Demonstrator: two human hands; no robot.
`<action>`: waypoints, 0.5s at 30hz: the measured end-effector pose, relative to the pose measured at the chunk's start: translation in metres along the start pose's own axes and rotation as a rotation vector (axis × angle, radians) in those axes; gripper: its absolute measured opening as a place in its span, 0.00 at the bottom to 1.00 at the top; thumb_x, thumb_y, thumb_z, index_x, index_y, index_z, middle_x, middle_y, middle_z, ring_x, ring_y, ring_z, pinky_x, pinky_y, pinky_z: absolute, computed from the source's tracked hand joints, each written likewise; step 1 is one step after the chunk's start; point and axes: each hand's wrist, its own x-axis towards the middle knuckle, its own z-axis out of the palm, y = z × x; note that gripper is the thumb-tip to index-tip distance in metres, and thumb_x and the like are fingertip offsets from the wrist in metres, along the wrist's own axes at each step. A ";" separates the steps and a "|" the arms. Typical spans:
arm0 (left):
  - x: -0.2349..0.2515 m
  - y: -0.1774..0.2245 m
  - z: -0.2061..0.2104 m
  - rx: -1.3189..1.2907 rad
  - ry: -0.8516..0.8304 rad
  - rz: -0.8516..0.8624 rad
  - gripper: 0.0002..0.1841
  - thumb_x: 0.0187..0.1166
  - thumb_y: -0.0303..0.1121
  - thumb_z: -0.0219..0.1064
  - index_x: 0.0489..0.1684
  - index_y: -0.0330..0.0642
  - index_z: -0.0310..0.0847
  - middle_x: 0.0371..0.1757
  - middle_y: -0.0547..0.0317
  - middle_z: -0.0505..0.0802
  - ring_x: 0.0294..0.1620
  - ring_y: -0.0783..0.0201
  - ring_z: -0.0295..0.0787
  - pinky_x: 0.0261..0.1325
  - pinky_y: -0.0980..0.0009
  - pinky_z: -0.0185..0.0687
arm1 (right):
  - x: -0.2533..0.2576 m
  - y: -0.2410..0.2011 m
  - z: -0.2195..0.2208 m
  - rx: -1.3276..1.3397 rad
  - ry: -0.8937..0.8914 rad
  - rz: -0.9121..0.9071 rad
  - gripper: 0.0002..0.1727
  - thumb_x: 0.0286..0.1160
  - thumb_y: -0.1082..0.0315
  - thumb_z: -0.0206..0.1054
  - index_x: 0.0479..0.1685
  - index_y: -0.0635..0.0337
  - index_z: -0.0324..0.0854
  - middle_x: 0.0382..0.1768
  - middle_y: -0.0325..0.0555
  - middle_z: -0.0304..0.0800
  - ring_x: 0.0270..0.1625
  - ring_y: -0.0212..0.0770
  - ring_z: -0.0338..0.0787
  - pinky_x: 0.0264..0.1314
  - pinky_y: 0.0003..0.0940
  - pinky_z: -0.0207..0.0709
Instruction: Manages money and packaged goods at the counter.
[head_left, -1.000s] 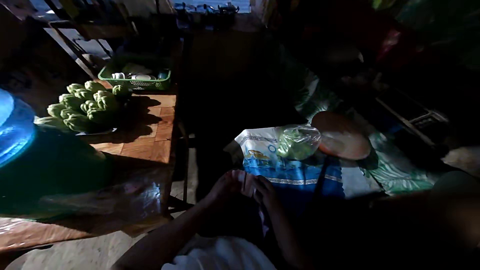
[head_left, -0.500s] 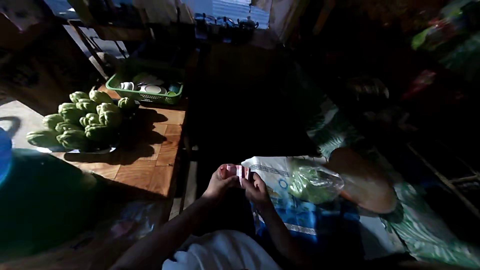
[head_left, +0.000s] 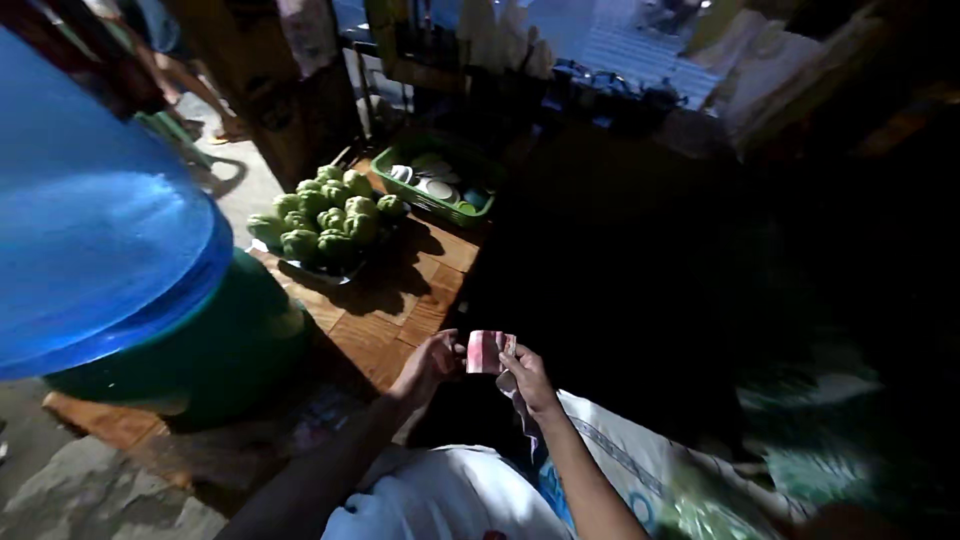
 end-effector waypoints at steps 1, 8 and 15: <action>-0.001 0.005 -0.009 -0.060 0.082 -0.006 0.25 0.95 0.40 0.32 0.75 0.35 0.68 0.41 0.51 0.93 0.36 0.60 0.92 0.39 0.64 0.88 | 0.014 0.002 0.008 -0.015 -0.048 0.019 0.07 0.82 0.77 0.58 0.46 0.70 0.81 0.33 0.40 0.87 0.35 0.27 0.87 0.44 0.25 0.84; 0.000 0.000 -0.077 -0.014 0.425 0.125 0.16 0.93 0.31 0.48 0.64 0.27 0.74 0.45 0.51 0.92 0.39 0.64 0.92 0.43 0.67 0.90 | 0.087 0.008 0.060 -0.140 -0.493 0.181 0.11 0.83 0.76 0.60 0.56 0.73 0.80 0.41 0.45 0.89 0.40 0.28 0.88 0.49 0.27 0.84; 0.032 0.017 -0.061 -0.086 0.763 0.152 0.15 0.85 0.27 0.64 0.64 0.28 0.73 0.45 0.48 0.87 0.38 0.64 0.87 0.43 0.66 0.88 | 0.157 0.006 0.063 -0.236 -0.800 0.265 0.11 0.83 0.76 0.59 0.57 0.73 0.80 0.38 0.42 0.88 0.37 0.26 0.87 0.46 0.25 0.84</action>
